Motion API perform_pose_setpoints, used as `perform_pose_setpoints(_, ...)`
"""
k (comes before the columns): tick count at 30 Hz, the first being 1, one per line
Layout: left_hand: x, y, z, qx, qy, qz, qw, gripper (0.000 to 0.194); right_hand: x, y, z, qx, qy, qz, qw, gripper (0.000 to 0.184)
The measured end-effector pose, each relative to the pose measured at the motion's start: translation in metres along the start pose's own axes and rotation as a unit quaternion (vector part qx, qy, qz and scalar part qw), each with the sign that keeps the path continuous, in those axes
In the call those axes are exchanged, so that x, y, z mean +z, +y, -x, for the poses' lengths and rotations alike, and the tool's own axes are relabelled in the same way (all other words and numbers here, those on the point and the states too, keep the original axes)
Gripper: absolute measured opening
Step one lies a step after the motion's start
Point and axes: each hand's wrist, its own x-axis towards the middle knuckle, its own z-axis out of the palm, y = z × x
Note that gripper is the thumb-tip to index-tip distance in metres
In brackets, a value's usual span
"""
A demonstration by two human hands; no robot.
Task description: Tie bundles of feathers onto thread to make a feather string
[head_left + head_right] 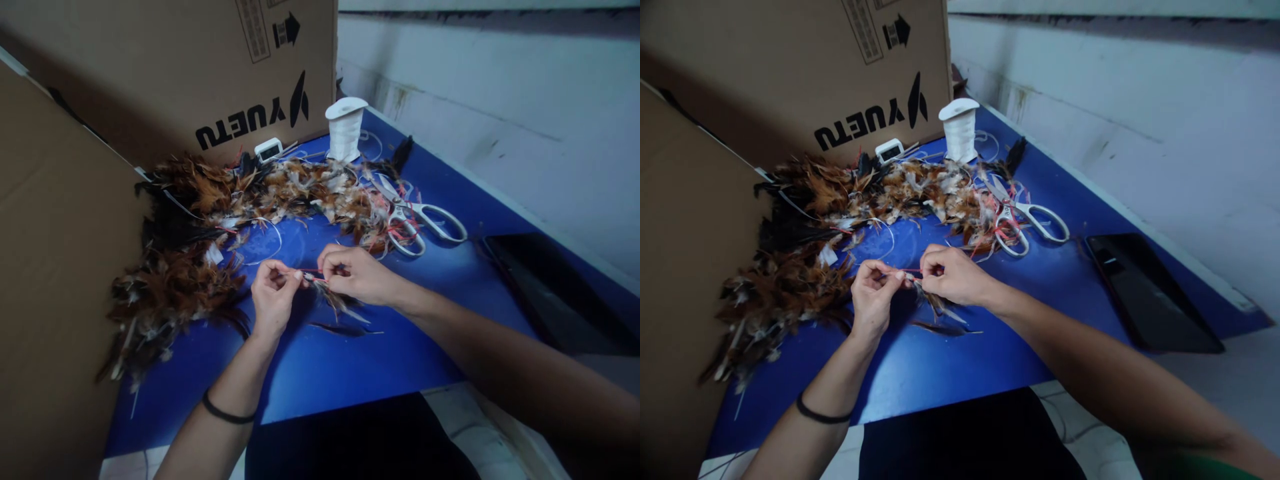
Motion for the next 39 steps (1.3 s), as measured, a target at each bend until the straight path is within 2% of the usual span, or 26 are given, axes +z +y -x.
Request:
perform_pose_setpoints(5, -0.001, -0.002, -0.003, 0.015, 0.001, -0.040, 0.999, 0.025, 0.000, -0.002, -0.001, 0.004, -0.006, -0.015, 1.000, 0.011)
perform_pose_setpoints(7, -0.004, -0.003, -0.003, 0.031, -0.026, -0.086, 0.995, 0.018, -0.001, -0.003, -0.002, 0.024, -0.012, -0.028, 0.999, 0.012)
perform_pose_setpoints(9, -0.007, -0.003, -0.003, 0.083, -0.063, -0.164, 0.981, 0.009, -0.002, -0.002, -0.002, 0.056, -0.017, -0.045, 0.997, 0.014)
perform_pose_setpoints(13, -0.012, -0.001, -0.001, 0.264, -0.119, -0.311, 0.905, 0.026, -0.005, 0.002, -0.002, 0.124, -0.031, -0.086, 0.988, 0.013)
perform_pose_setpoints(16, -0.014, -0.001, -0.001, 0.354, -0.144, -0.377, 0.843, 0.036, -0.006, 0.003, -0.002, 0.164, -0.039, -0.111, 0.979, 0.013)
perform_pose_setpoints(19, -0.017, 0.001, -0.001, 0.411, -0.153, -0.428, 0.790, 0.041, -0.007, 0.000, -0.002, 0.180, -0.050, -0.126, 0.974, 0.012)
perform_pose_setpoints(22, -0.019, 0.005, 0.000, 0.454, -0.144, -0.460, 0.749, 0.033, -0.008, -0.003, -0.001, 0.187, -0.065, -0.142, 0.970, 0.013)
perform_pose_setpoints(25, -0.019, 0.008, 0.001, 0.480, -0.146, -0.472, 0.725, 0.025, -0.008, -0.005, -0.001, 0.200, -0.081, -0.174, 0.961, 0.013)
perform_pose_setpoints(27, -0.018, 0.009, 0.001, 0.486, -0.155, -0.472, 0.719, 0.021, -0.007, -0.005, 0.000, 0.210, -0.089, -0.196, 0.954, 0.012)
perform_pose_setpoints(30, -0.017, 0.006, 0.001, 0.476, -0.162, -0.450, 0.738, 0.019, -0.005, -0.003, 0.000, 0.197, -0.082, -0.177, 0.961, 0.011)
perform_pose_setpoints(32, -0.017, 0.004, 0.001, 0.445, -0.149, -0.418, 0.777, 0.016, -0.007, -0.003, -0.001, 0.148, -0.044, -0.110, 0.982, 0.011)
perform_pose_setpoints(34, -0.017, 0.003, -0.001, 0.399, -0.120, -0.379, 0.826, 0.013, -0.011, -0.002, -0.002, 0.071, 0.028, -0.008, 0.997, 0.011)
perform_pose_setpoints(37, -0.018, 0.002, -0.005, 0.306, -0.065, -0.311, 0.897, 0.012, -0.026, -0.001, -0.003, -0.032, 0.161, 0.134, 0.977, 0.014)
perform_pose_setpoints(39, -0.018, 0.000, -0.009, 0.221, -0.023, -0.253, 0.942, 0.019, -0.039, 0.000, -0.002, -0.053, 0.231, 0.208, 0.949, 0.016)
